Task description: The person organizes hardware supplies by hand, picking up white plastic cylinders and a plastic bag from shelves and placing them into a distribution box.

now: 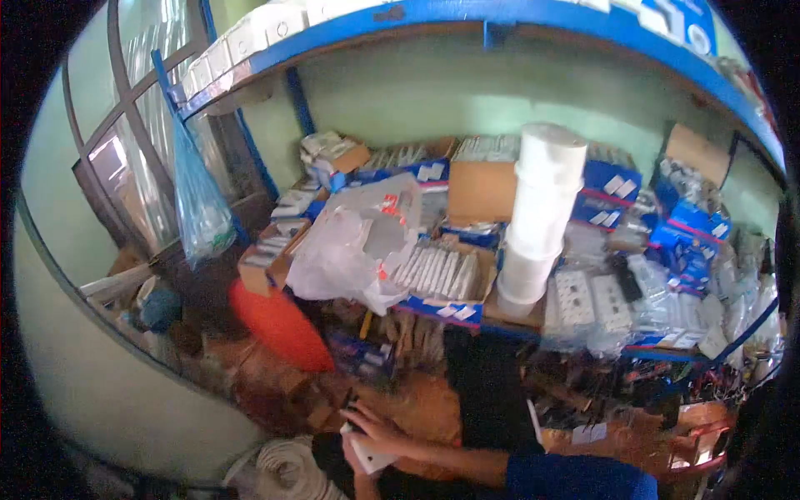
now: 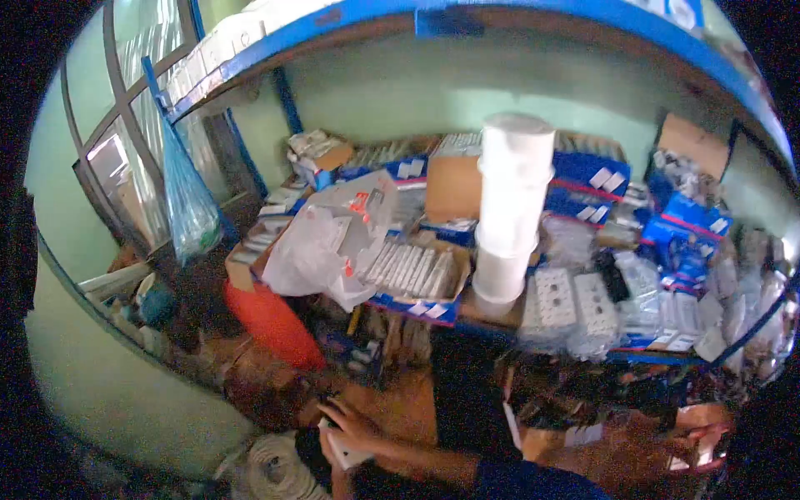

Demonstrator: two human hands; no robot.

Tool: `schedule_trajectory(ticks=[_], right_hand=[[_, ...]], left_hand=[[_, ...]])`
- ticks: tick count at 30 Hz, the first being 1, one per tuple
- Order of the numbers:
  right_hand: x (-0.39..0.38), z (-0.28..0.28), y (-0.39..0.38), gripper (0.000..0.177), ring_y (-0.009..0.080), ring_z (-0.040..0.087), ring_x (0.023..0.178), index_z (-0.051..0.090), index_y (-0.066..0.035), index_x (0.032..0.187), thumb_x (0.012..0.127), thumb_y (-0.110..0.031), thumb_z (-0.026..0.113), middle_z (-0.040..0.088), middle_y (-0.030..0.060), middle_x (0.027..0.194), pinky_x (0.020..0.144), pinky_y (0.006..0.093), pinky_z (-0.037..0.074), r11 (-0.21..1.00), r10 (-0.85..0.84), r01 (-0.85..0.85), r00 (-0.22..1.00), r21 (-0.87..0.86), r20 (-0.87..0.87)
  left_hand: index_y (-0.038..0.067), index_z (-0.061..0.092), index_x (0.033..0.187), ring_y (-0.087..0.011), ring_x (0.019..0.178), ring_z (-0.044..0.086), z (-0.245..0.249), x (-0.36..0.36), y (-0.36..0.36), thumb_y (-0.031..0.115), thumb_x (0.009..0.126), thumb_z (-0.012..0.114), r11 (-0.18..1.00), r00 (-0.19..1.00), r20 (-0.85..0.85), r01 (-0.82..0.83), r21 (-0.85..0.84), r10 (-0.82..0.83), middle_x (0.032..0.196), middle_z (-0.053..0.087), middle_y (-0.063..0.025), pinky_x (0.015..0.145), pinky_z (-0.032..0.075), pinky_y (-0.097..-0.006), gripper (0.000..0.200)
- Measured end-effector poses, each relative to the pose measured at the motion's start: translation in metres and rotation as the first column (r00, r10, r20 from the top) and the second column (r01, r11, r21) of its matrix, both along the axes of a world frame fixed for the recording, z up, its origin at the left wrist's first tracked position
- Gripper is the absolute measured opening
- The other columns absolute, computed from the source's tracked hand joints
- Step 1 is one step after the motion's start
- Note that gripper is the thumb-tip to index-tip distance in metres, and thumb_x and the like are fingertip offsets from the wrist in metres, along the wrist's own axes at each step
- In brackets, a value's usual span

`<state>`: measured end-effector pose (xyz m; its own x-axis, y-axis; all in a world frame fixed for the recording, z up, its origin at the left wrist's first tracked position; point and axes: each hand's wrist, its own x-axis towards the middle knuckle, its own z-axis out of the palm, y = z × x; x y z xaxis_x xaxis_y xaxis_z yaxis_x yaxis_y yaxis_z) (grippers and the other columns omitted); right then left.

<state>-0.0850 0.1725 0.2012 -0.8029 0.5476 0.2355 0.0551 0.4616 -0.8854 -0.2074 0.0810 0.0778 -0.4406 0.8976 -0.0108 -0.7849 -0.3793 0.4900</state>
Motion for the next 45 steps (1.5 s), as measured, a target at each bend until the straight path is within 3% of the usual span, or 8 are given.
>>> schedule_trajectory(ticks=[7,12,19,25,32,39,41,45], right_hand=[[0.002,-0.022,-0.019,0.046,0.0392,0.034,0.137,0.047,-0.015,0.138,0.095,-0.027,0.057,0.038,0.0193,0.147,0.109,0.0473,0.032,0.889,0.251,-0.18,0.961,0.421,-0.119],[-0.011,-0.029,-0.004,0.045,0.0399,0.039,0.133,0.05,-0.014,0.135,0.094,-0.031,0.057,0.04,0.0177,0.145,0.107,0.0485,0.033,0.994,-0.093,0.101,0.984,0.047,-0.15],[0.012,-0.023,-0.039,0.048,0.0389,0.043,0.13,0.046,-0.015,0.139,0.094,-0.03,0.058,0.038,0.0177,0.145,0.105,0.0494,0.037,0.937,0.22,-0.17,0.966,0.305,-0.136],[-0.003,-0.028,0.012,0.053,0.0391,0.033,0.138,0.044,-0.011,0.14,0.092,-0.023,0.061,0.034,0.0195,0.149,0.108,0.0496,0.034,0.991,-0.04,0.038,0.999,-0.126,-0.012],[0.02,-0.006,-0.024,0.045,0.0389,0.033,0.139,0.048,-0.01,0.135,0.093,-0.022,0.061,0.039,0.0173,0.146,0.112,0.052,0.028,0.933,0.205,-0.206,0.978,0.296,0.035],[0.002,-0.002,-0.004,0.053,0.0341,0.031,0.141,0.047,-0.009,0.138,0.089,-0.015,0.065,0.04,0.0188,0.146,0.112,0.0435,0.031,0.987,0.067,-0.061,0.997,0.146,-0.032],[0.004,0.019,-0.017,0.055,0.0335,0.031,0.141,0.046,-0.01,0.139,0.088,-0.015,0.066,0.037,0.0175,0.149,0.111,0.0431,0.032,0.962,0.225,-0.222,0.974,0.159,-0.002],[0.016,0.002,-0.025,0.054,0.0345,0.034,0.139,0.044,-0.009,0.14,0.092,-0.024,0.063,0.037,0.0177,0.148,0.108,0.0436,0.037,0.913,0.276,-0.264,0.961,0.311,0.007]], left_hand=[[0.004,0.038,0.142,-0.027,0.115,0.055,0.017,-0.013,-0.013,0.035,0.101,0.042,0.992,0.981,-0.172,-0.106,-0.073,0.092,0.132,0.051,-0.0138,0.094,0.049,-0.0423,0.052],[0.002,0.038,0.141,-0.0259,0.113,0.056,0.004,-0.009,-0.013,0.038,0.103,0.038,1.0,0.937,-0.348,-0.02,-0.017,0.012,0.132,0.051,-0.014,0.091,0.05,-0.0414,0.052],[0.005,0.04,0.141,-0.0271,0.113,0.056,0.014,-0.012,-0.02,0.042,0.101,0.038,0.977,0.976,-0.161,-0.167,-0.133,0.146,0.133,0.05,-0.014,0.089,0.052,-0.0423,0.054],[0.008,0.04,0.142,-0.028,0.114,0.056,0.009,-0.008,-0.007,0.046,0.101,0.037,0.997,0.999,-0.034,-0.013,-0.077,0.011,0.134,0.049,-0.0139,0.09,0.052,-0.0439,0.056],[0.007,0.038,0.142,-0.0281,0.119,0.053,-0.011,-0.008,-0.018,0.048,0.101,0.034,0.974,0.974,-0.045,-0.225,-0.038,0.223,0.135,0.049,-0.0133,0.099,0.045,-0.0427,0.058],[0.009,0.043,0.139,-0.0233,0.112,0.059,0.021,0.001,-0.006,0.048,0.1,0.04,0.998,0.996,-0.085,-0.012,-0.055,0.007,0.132,0.053,-0.0134,0.089,0.054,-0.0351,0.055],[0.006,0.048,0.131,-0.0252,0.107,0.06,-0.056,-0.004,-0.016,0.046,0.1,0.04,0.979,0.909,0.414,-0.127,0.158,0.051,0.123,0.057,-0.0125,0.088,0.052,-0.0381,0.052],[0.005,0.047,0.132,-0.0247,0.098,0.062,0.016,-0.012,-0.013,0.048,0.1,0.039,0.964,0.969,0.096,-0.237,0.116,0.227,0.118,0.058,-0.0129,0.078,0.055,-0.0371,0.054]])
